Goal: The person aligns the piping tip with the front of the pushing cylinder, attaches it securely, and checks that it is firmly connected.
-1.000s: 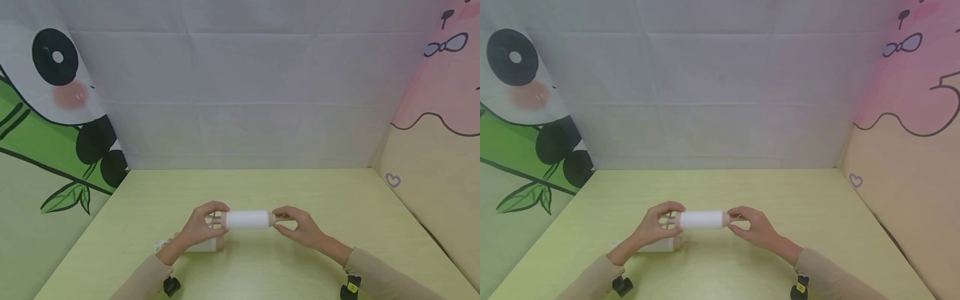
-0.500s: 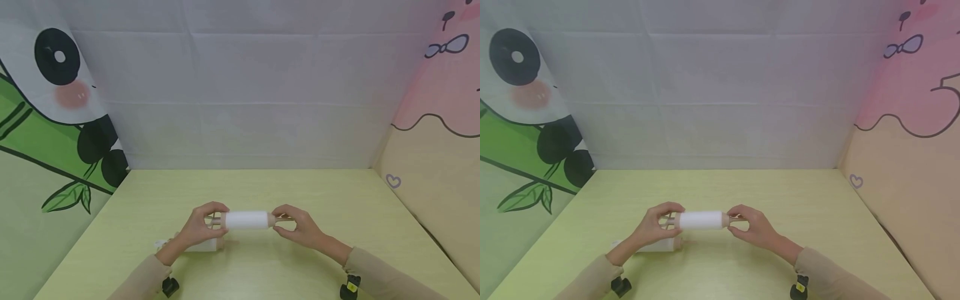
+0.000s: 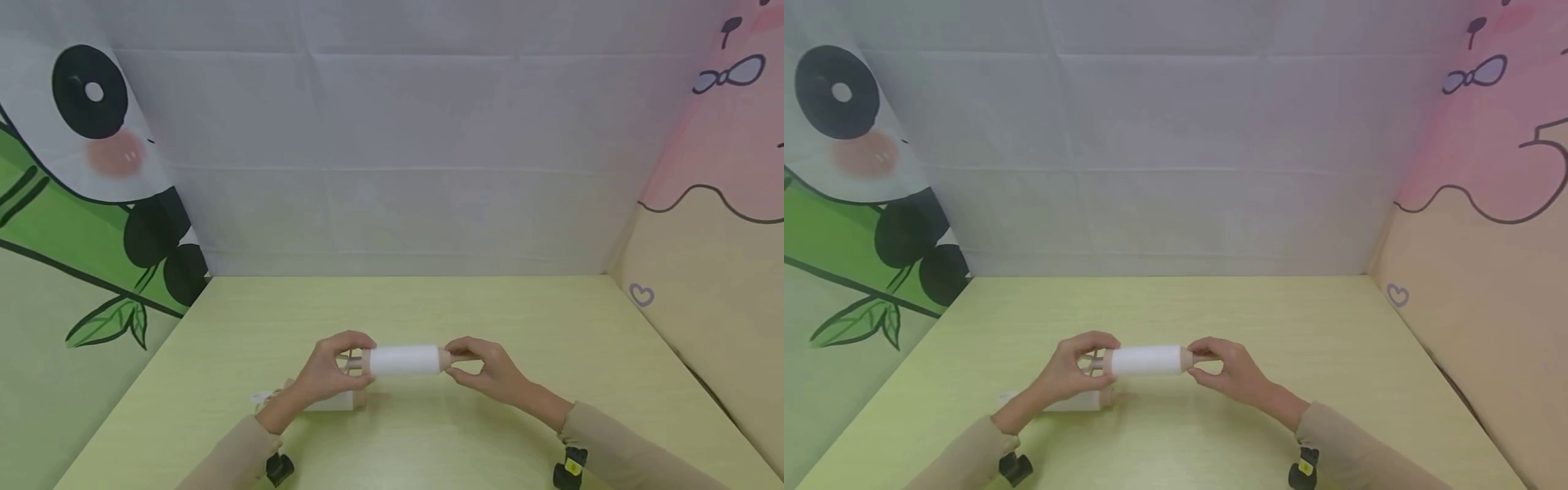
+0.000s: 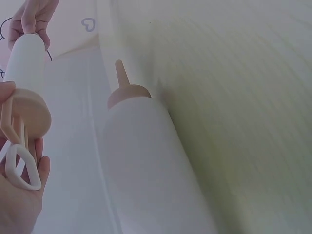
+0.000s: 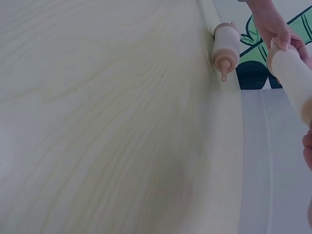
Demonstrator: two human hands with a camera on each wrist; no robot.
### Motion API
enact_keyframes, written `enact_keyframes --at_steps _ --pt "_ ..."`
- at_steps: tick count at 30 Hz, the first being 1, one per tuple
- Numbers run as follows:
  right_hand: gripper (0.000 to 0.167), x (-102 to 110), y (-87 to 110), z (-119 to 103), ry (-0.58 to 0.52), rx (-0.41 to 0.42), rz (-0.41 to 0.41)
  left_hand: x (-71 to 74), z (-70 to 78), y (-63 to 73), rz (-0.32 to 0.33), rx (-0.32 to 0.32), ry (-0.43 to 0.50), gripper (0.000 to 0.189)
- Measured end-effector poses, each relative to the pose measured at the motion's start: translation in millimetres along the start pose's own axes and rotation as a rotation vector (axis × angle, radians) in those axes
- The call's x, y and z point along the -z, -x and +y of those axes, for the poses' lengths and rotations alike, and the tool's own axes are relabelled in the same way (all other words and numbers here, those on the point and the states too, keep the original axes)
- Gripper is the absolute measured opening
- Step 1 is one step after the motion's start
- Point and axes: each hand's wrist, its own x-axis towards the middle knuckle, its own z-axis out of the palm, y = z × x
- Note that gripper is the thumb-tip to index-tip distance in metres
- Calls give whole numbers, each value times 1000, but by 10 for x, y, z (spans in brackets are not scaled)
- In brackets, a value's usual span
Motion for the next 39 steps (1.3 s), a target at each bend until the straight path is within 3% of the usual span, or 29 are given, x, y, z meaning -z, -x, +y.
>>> enact_keyframes --at_steps 7,15,22,26,29,39 --pt "33 37 -8 -43 -8 -18 -10 -28 9 -3 -4 28 6 37" --pt "37 53 -2 19 -18 12 29 -29 -237 -32 -1 -104 -128 44" --pt "39 40 -13 46 -43 48 56 28 -286 -47 1 -167 -275 49" --pt "38 5 -31 47 -28 35 63 67 -313 -64 -3 -199 -293 49" --pt "38 -17 -54 37 2 11 65 110 -332 -73 -13 -184 -275 49" --pt "42 26 -84 22 77 -72 55 334 -413 -43 -11 -20 -240 45"
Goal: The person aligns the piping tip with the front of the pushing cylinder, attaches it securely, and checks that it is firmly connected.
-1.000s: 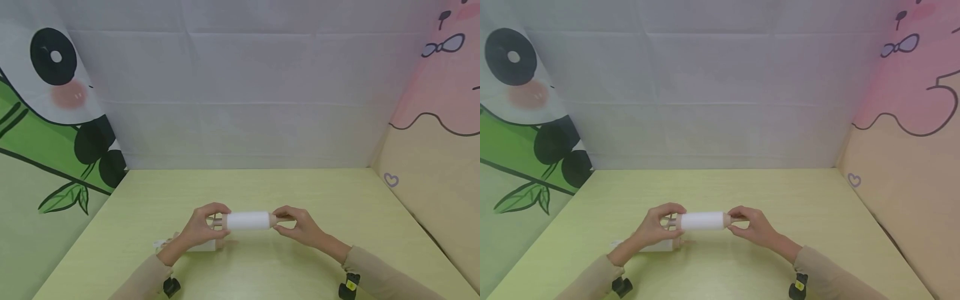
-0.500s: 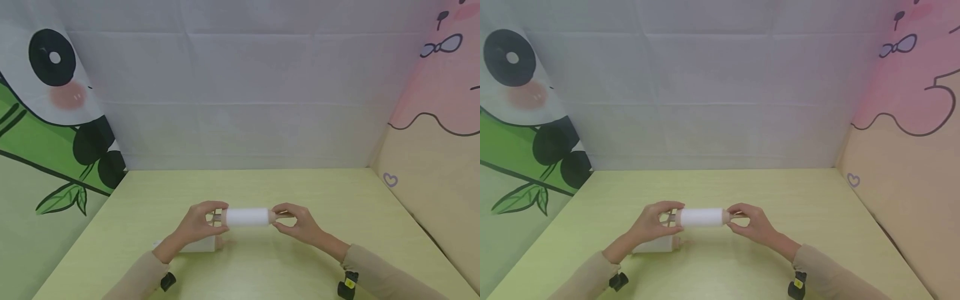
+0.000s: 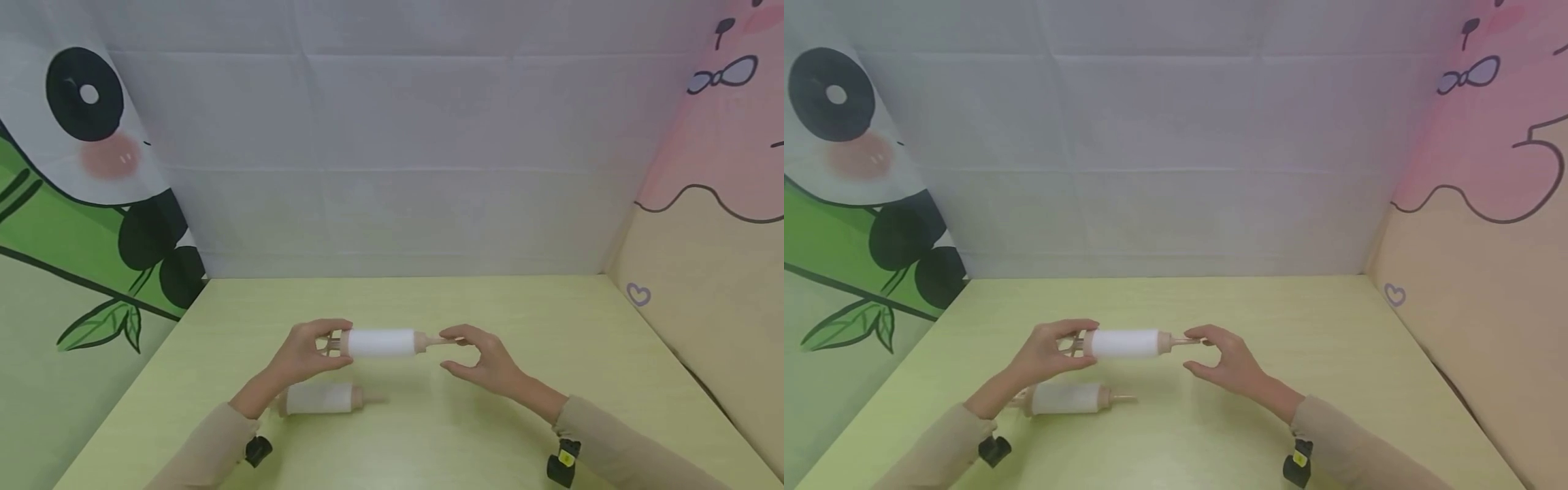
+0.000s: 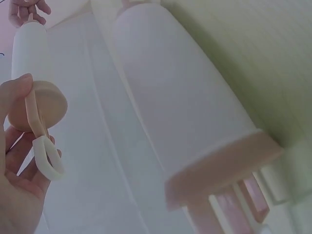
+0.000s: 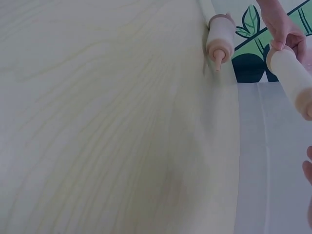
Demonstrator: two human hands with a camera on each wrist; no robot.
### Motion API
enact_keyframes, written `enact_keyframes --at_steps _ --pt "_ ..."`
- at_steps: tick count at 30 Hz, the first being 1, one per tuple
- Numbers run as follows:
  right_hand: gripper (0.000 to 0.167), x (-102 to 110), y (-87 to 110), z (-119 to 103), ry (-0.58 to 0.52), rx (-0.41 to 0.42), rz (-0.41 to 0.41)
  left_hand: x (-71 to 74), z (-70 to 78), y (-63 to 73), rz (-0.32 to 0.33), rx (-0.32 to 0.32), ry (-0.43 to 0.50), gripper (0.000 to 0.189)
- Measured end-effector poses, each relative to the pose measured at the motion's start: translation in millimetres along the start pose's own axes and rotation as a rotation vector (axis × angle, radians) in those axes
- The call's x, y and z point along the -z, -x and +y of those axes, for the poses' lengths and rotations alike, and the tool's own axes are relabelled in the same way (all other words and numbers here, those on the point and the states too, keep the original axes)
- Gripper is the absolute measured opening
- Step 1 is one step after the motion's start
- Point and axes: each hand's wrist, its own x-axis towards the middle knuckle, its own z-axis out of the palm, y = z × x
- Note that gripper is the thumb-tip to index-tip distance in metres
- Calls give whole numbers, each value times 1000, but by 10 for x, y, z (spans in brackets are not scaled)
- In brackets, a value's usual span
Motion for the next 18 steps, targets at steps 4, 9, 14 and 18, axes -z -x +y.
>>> enact_keyframes --at_steps 4,9,14,18 --pt "41 5 72 160 8 -47 -5 96 -67 20 5 71 -16 45" --pt "41 -3 185 381 18 -92 -18 208 -192 33 2 151 -57 46" --pt "40 7 229 437 23 -91 -32 304 -342 56 -26 272 -61 47" --pt "39 12 246 442 23 -96 -41 357 -482 91 -57 338 -70 48"
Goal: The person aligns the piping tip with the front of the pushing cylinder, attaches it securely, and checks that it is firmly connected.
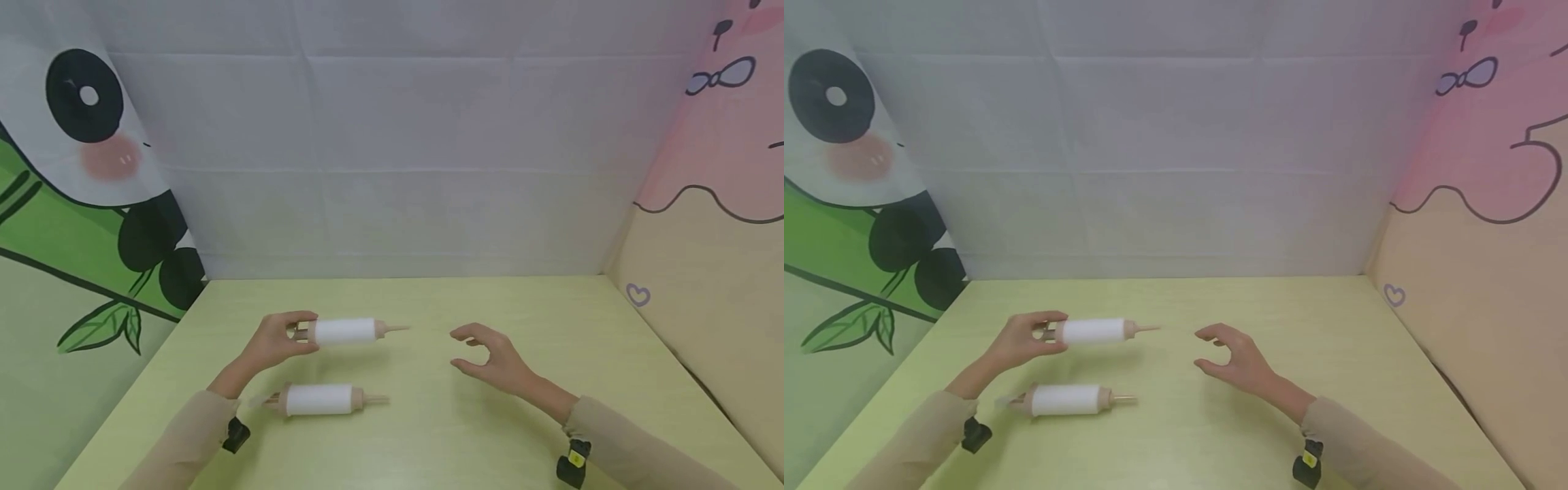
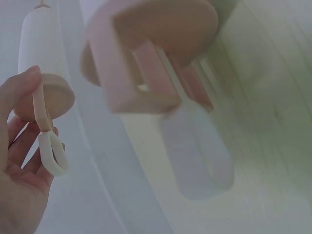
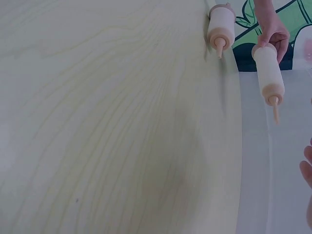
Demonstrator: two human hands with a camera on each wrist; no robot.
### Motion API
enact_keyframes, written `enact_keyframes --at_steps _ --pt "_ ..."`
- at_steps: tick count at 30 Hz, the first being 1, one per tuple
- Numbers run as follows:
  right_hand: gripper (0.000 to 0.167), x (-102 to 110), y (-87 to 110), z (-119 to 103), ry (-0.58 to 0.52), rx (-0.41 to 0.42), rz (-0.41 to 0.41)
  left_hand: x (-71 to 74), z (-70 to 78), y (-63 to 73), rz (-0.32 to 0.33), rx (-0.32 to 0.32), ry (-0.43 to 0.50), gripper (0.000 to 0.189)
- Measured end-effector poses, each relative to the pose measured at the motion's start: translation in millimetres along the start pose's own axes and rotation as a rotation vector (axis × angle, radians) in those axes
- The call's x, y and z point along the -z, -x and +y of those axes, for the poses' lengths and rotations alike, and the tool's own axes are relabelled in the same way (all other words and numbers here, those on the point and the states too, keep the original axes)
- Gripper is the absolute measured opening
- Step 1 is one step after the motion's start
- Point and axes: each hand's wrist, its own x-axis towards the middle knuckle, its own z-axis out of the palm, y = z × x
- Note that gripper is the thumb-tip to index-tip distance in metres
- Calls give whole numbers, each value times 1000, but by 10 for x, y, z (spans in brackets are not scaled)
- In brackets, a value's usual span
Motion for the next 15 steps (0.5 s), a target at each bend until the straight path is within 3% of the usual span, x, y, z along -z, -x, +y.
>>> enact_keyframes --at_steps 3,9,15 --pt "38 3 19 3 -5 -12 -2 19 -99 -6 -29 39 28 49" --pt "37 -11 60 24 3 0 4 53 -274 11 -121 151 172 53" --pt "40 -18 72 -2 20 11 5 72 -394 22 -152 180 103 54"
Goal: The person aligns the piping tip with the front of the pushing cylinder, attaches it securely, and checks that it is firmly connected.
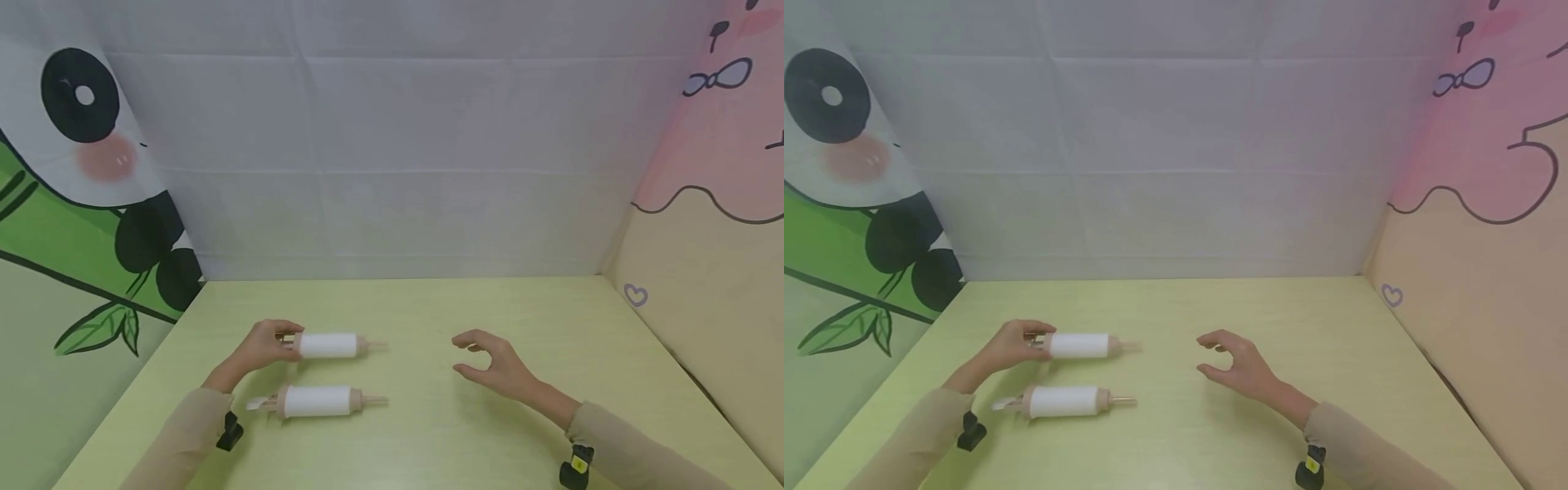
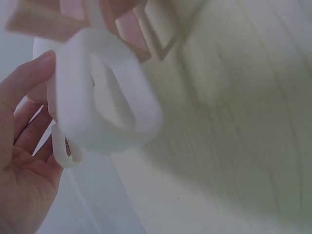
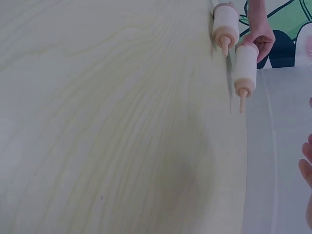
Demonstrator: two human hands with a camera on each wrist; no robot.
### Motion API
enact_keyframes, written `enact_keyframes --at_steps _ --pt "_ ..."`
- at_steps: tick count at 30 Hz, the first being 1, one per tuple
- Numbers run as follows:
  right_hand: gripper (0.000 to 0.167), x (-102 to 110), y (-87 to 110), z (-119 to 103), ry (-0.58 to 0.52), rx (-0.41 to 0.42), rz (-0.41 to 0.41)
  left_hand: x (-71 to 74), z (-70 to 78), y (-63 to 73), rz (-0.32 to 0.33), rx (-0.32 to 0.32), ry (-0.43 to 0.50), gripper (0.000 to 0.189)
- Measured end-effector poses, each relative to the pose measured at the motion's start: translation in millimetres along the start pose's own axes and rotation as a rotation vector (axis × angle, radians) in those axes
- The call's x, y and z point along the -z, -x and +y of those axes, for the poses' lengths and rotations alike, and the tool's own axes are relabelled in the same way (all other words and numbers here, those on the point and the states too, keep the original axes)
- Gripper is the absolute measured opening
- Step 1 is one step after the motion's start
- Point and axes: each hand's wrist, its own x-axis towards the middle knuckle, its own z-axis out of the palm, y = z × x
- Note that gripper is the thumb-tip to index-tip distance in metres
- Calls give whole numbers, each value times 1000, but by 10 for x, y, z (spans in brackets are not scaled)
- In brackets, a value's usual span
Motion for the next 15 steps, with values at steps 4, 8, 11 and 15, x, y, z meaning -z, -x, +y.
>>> enact_keyframes --at_steps 4,8,11,15 --pt "40 23 -36 -133 -2 10 5 2 -47 -16 -6 -2 -37 55" --pt "38 63 -79 -291 -9 14 0 -3 -67 -37 -21 -2 -18 55" --pt "39 64 -75 -300 -8 14 -5 -3 -77 -52 -28 -3 -8 54" --pt "40 20 -20 -158 -2 2 -9 -4 -106 -73 -26 -3 -9 53"
